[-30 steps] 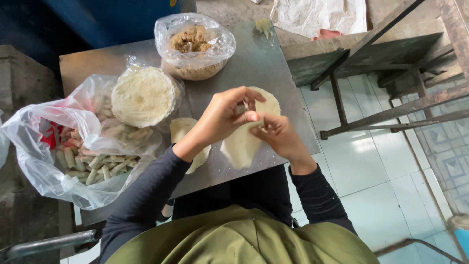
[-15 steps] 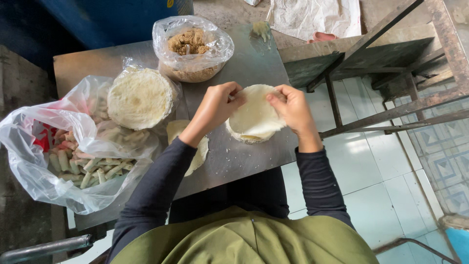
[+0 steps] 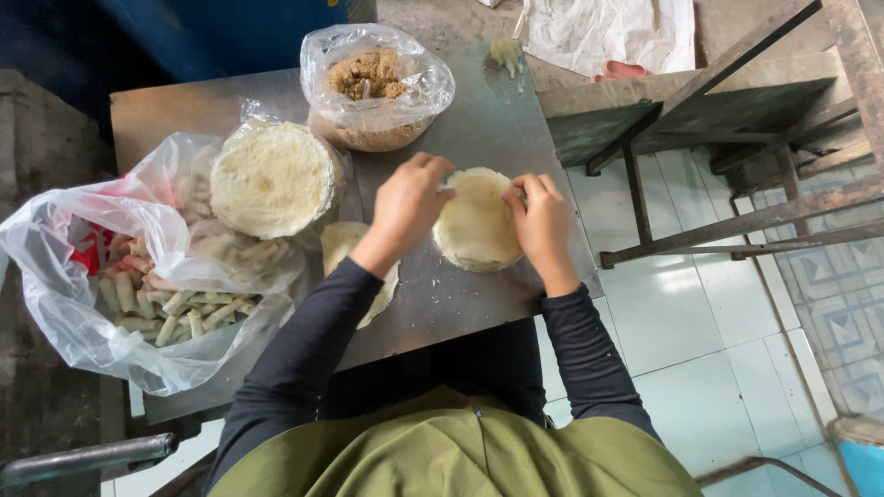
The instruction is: The person sits at a metal table and peels thin layers off round white rice cakes by hand, one cake at a time. The separated layers are placed into a plastic bag beside the table, and peeled cakes are set aside as the person works through the stack.
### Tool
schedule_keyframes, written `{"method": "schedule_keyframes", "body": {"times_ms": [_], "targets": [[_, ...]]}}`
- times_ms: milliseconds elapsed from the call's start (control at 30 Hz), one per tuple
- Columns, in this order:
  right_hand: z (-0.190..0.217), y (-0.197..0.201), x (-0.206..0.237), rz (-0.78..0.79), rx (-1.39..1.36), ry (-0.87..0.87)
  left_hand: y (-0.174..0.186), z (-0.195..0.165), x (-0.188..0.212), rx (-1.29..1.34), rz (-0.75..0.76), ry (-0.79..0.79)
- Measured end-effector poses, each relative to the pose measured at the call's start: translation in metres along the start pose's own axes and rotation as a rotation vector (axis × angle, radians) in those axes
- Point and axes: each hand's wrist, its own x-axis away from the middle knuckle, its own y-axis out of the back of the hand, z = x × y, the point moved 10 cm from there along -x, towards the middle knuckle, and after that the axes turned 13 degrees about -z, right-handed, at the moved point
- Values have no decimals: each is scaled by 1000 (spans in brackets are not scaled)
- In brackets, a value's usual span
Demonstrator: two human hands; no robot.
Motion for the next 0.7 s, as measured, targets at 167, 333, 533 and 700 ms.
{"method": "schedule_keyframes", "body": {"times_ms": [167, 333, 533, 700], "targets": [[53, 29, 12, -48, -63, 92, 96, 2, 26, -96, -106, 66], [166, -15, 85, 441, -428, 333, 155, -1, 83, 58, -302, 280], [203, -39, 105, 453, -377, 414, 182, -2, 128, 101, -444, 330], [161, -53, 86, 545, -669, -220, 177, -16, 149, 172, -430, 285]]}}
